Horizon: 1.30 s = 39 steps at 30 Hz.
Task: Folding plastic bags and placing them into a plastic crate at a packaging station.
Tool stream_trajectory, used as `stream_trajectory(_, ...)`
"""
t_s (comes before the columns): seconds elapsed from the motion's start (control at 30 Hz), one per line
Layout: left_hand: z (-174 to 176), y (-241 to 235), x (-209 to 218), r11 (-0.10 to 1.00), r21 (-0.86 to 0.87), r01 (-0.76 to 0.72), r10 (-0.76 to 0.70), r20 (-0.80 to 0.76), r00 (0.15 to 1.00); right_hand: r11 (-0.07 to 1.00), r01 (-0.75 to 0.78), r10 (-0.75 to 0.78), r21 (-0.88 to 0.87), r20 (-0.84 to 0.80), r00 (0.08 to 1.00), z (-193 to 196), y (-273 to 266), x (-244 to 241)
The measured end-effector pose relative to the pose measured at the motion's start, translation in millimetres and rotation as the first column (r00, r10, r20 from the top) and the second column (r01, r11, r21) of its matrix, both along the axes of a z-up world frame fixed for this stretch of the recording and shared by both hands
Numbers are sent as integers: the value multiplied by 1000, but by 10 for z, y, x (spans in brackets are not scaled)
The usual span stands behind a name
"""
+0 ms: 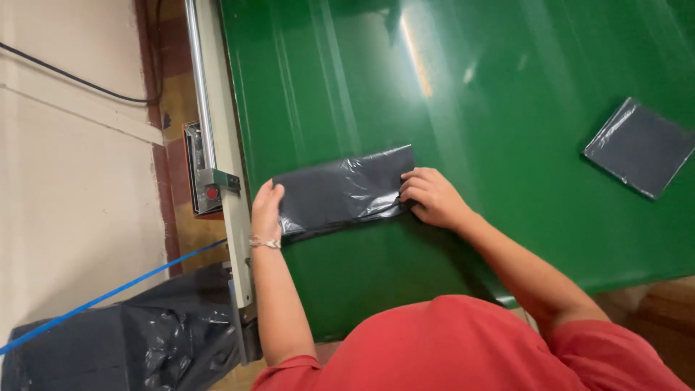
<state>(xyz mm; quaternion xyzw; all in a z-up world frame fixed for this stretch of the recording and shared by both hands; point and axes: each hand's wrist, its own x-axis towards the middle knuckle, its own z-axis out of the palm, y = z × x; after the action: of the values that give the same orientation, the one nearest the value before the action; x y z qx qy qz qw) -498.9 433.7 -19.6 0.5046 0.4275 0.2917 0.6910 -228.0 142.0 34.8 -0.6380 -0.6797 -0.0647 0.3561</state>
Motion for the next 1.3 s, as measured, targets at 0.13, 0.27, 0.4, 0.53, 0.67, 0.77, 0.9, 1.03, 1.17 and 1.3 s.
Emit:
stream_trajectory(0.13, 230, -323, 326, 668, 732, 136, 378, -491, 785, 998, 8, -13, -64, -74, 997, 192, 193, 70)
stream_trajectory(0.27, 384, -900, 866, 191, 763, 618, 402, -635, 659, 997, 72, -72, -2, -84, 994, 161, 968, -391)
stream_trajectory(0.4, 214, -1034, 969, 330, 474, 816, 217, -880, 423, 952, 163, -154, -259, 54, 987, -197, 1126, -610)
stream_trajectory(0.53, 508, -938, 487, 291, 538, 791, 291, -838, 462, 918, 227, -185, -324, 155, 970, -23, 788, -337)
stream_trajectory(0.67, 706, -745, -49, 266, 499, 825, 46, -861, 506, 811, 436, -342, -390, 288, 895, -96, 493, 89)
stream_trajectory(0.77, 266, -533, -429, -54, 637, 769, 167, -753, 636, 863, 395, -314, -316, 278, 908, 40, 464, 22)
stream_trajectory(0.9, 159, -461, -439, -586, 506, 633, 265, -618, 740, 977, 115, -73, -179, 224, 972, -60, 819, -791)
stream_trajectory(1.03, 506, -868, -223, -510, 571, 643, 114, -696, 709, 959, -20, 59, -282, 128, 990, -411, 465, -1421)
stream_trajectory(1.17, 935, -1344, 64, -75, 321, 944, -542, -808, 231, 979, -153, 152, -133, -21, 988, -510, -192, -1524)
stream_trajectory(1.3, 402, -890, 445, 448, -180, 876, -877, -279, 391, 959, -250, 105, -134, -651, 752, -451, -565, -1333)
